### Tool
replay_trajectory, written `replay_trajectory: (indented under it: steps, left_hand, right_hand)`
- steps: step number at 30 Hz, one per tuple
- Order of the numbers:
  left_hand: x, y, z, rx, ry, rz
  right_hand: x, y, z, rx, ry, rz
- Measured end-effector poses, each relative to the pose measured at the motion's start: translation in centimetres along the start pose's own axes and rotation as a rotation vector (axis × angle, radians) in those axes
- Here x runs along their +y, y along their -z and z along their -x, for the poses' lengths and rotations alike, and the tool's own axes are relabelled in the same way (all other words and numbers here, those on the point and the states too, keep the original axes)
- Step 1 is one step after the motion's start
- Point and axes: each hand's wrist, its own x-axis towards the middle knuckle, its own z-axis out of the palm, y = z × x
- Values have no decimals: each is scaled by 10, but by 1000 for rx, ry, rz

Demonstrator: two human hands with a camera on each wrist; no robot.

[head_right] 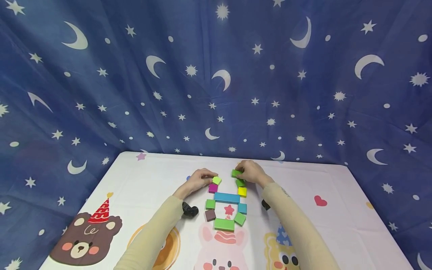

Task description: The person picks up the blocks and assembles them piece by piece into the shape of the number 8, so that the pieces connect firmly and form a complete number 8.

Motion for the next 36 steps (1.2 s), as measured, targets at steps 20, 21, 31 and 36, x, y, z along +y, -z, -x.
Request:
replay_trajectory:
  steps: [20,21,31,36]
  left_hand:
    - [1,0,1,7,-19,-12]
    - [1,0,1,9,-19,-10]
    - [2,0,1,1,-3,-10]
    - [1,0,1,-1,7,-16]
  right_hand:
    - [-4,1,-1,19,35,6]
    - [-5,1,-1,16,33,3]
    - [-13,3,-3,15,45,8]
    - [-17,3,-4,14,51,-6]
